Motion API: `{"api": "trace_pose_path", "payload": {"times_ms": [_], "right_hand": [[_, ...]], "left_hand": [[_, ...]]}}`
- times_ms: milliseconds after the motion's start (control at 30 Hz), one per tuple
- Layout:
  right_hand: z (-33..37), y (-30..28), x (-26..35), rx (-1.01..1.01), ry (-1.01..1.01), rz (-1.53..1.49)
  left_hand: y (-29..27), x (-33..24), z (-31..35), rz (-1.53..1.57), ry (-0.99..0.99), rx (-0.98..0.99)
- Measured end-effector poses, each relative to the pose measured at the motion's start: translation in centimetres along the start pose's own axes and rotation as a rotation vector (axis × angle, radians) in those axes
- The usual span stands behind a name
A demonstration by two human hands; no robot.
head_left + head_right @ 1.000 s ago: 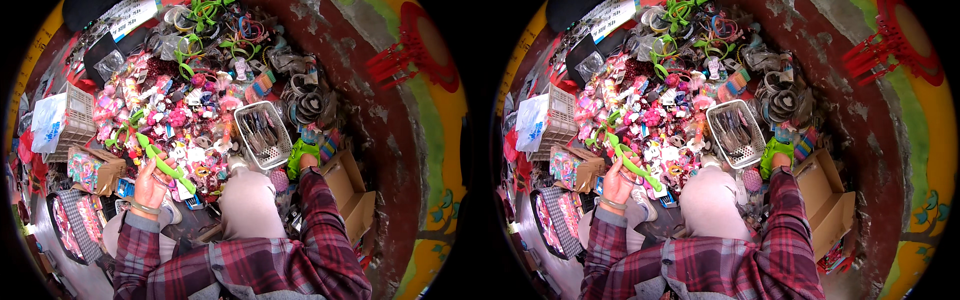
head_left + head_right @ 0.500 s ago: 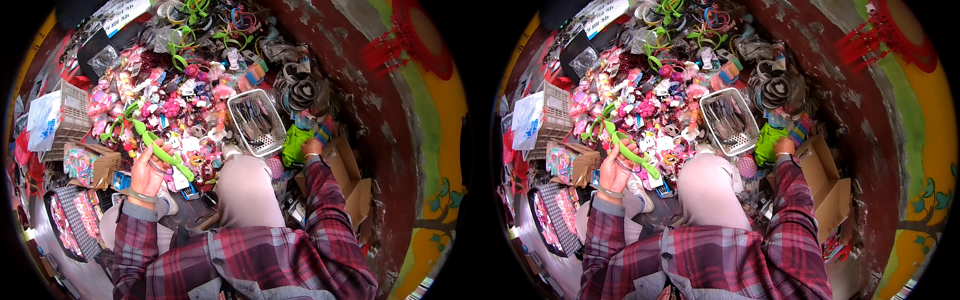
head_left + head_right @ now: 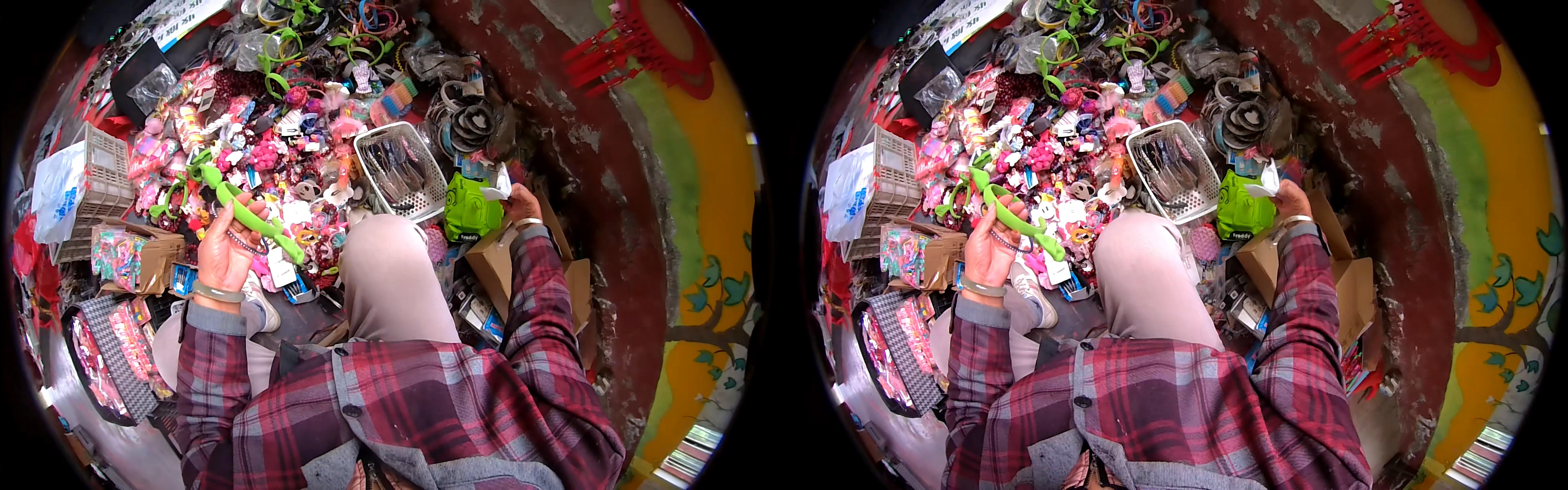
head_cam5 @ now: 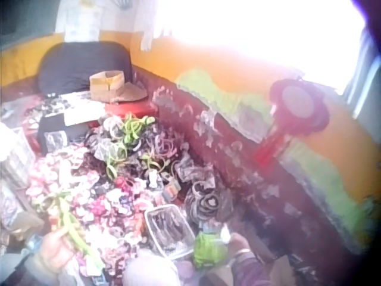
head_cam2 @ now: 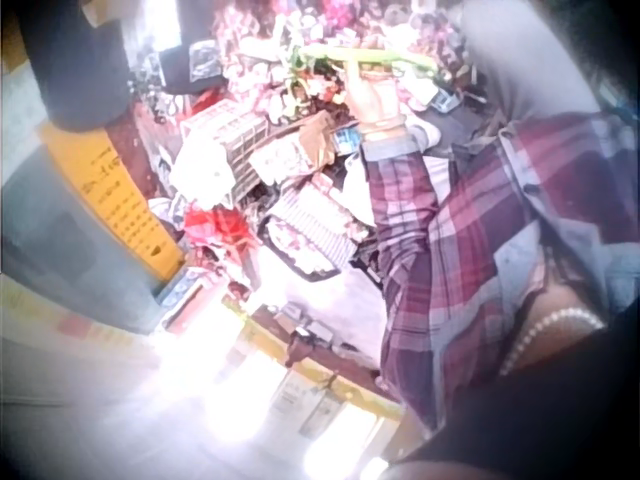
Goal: The person picks up various small retail items including hair clips and a headband from a large pile, wiping each one with a white cloth before placing some back or into containers.
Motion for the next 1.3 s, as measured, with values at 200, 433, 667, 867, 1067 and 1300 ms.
{"api": "trace_pose_path", "payload": {"times_ms": [200,433,667,867,1067,1300], "right_hand": [[2.2,12.6,1.8,0.332,0.011,-0.231],[3.1,30.4,-1.2,0.596,0.039,-0.107],[6.3,47.5,-6.8,0.782,0.208,-0.212],[7.5,54.7,-14.9,0.872,0.313,-0.274],[8.5,56.8,-19.3,1.003,0.196,0.087],[6.1,55.8,-21.0,0.828,0.352,0.102]], "left_hand": [[2.2,-1.1,0.9,-0.075,0.063,0.068],[4.0,-4.1,3.4,-0.142,0.157,0.127],[3.1,-10.9,6.6,-0.199,0.361,0.131],[0.2,-13.2,6.2,0.017,0.408,0.043],[0.1,-12.6,5.6,-0.181,0.325,0.078],[-1.5,-12.6,5.3,-0.294,0.327,0.034]]}}
Point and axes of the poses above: each hand's wrist, its own z-axis away from the middle knuckle, its own y-axis out of the palm, x = y × z, the point moved 8 cm from there along -z, towards the middle knuckle, and after that the axes turned 14 degrees about -z, right-handed, at the moved point
